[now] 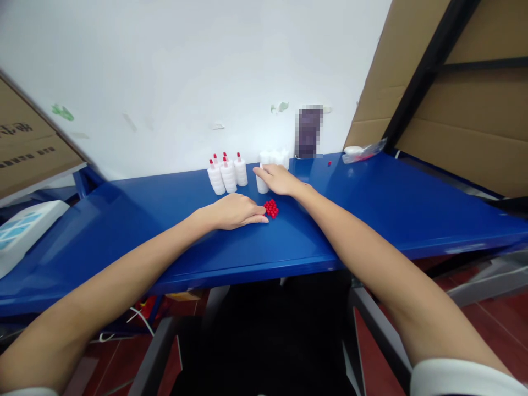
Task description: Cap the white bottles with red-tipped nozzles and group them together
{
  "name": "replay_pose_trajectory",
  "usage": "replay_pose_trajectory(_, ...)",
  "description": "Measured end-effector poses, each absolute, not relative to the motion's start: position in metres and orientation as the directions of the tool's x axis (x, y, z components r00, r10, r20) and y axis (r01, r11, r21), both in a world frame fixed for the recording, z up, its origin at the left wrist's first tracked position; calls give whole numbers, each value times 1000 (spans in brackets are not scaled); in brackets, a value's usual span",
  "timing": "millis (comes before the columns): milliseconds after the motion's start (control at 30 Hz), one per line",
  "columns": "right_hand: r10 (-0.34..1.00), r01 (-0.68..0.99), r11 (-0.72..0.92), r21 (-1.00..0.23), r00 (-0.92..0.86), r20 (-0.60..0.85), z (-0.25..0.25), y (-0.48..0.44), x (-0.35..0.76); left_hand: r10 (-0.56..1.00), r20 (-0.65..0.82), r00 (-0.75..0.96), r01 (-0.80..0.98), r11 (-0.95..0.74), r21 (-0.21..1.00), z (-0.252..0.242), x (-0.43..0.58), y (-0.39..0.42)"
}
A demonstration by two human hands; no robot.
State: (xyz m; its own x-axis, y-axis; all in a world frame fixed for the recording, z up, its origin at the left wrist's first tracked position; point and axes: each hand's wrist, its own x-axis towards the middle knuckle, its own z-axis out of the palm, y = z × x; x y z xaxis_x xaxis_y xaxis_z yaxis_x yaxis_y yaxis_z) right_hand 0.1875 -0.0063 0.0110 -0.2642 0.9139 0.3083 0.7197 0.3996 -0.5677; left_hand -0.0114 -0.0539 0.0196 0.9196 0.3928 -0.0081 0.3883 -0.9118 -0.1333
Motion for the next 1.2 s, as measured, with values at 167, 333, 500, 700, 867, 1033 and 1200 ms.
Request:
replay_pose_trajectory(167,910,721,408,-561,-271,314,12,-7,187,398,9,918,397,-913,-95,17,-12,-52)
replay_pose_trajectory(333,910,719,408,-563,-273,311,13,-9,187,390,57,919,390,-921,6,12,-15,-48)
replay_pose_trajectory(500,914,705,401,-585,-264,308,14,-9,187,446,157,881,395,-876,276,9,-22,-42)
replay_pose_trajectory(700,931,703,363,-612,-251,264,15,-10,186,564,300,770,340,-760,555,10,-31,-36)
replay_pose_trajectory(867,927,700,374,-608,-257,274,16,-11,186,528,290,798,362,-805,471,12,-34,-36)
replay_pose_trajectory(1033,930,710,365,-602,-255,264,16,-12,186,499,280,820,386,-843,375,15,-34,-40)
replay_pose_trajectory(1200,933,719,359,-595,-253,257,16,-13,185,428,281,859,357,-894,269,15,-31,-47)
